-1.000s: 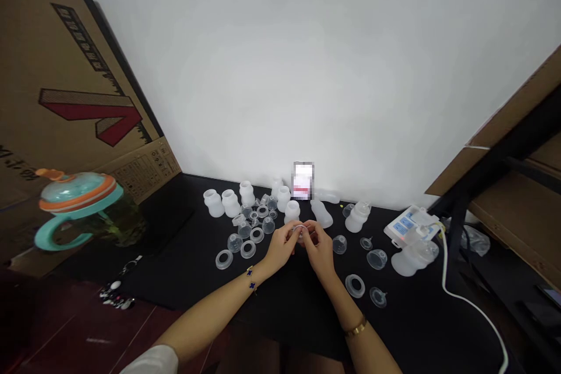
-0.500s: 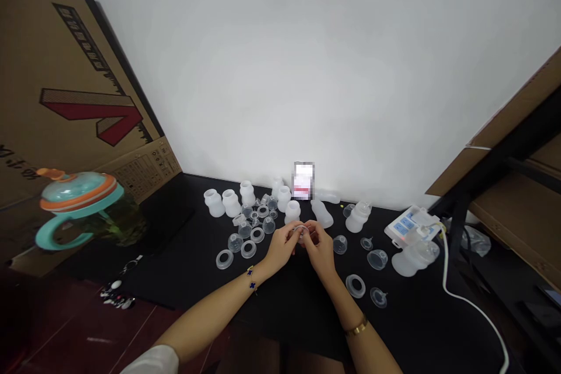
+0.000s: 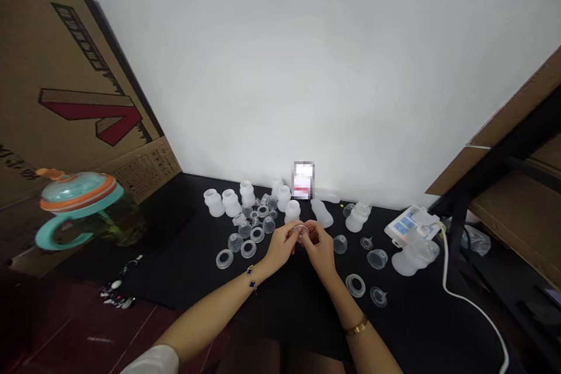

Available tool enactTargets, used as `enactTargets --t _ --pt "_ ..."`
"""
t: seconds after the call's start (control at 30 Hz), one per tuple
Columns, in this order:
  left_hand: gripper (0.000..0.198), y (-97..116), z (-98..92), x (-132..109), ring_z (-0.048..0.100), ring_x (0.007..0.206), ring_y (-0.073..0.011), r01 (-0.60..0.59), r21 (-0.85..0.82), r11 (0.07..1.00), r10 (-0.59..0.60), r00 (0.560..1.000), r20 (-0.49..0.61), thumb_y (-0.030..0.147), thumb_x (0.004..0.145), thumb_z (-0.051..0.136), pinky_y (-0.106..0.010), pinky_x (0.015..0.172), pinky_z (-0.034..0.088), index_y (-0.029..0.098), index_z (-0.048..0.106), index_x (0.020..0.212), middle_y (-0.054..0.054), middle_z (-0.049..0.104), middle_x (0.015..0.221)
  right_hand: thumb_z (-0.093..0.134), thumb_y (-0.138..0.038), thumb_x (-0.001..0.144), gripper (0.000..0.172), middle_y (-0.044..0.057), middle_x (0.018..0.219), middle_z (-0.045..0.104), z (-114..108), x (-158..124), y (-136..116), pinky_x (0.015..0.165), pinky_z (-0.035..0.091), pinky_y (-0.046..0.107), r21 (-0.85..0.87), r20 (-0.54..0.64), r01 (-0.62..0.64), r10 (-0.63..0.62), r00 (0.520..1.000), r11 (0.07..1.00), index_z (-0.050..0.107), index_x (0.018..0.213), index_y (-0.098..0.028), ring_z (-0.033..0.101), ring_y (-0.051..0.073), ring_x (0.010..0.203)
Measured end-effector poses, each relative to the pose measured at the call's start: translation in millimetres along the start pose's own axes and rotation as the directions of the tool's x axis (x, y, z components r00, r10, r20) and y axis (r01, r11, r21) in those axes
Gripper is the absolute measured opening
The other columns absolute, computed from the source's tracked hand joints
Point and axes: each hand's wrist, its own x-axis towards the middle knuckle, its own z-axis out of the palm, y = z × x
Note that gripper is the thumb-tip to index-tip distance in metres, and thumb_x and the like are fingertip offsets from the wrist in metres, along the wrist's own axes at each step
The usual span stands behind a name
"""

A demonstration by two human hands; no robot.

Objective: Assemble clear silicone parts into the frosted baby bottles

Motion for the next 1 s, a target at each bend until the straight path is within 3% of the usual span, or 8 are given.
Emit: enactTargets --t 1.0 --pt "0.039 1.2 -0.9 0.8 0.049 0.044 -0.0105 0.001 -0.022 1.0 -0.001 1.0 0.004 0.043 0.099 0.047 -0.023 0.047 0.039 0.019 0.074 0.11 -0.001 0.068 0.07 0.065 -0.048 0.088 0.028 0.002 0.073 0.069 0.9 0.5 -0.6 0.056 0.052 0.03 -0.011 -0.006 -0.005 0.005 1.0 1.0 0.068 0.096 -0.021 0.063 0.018 0.059"
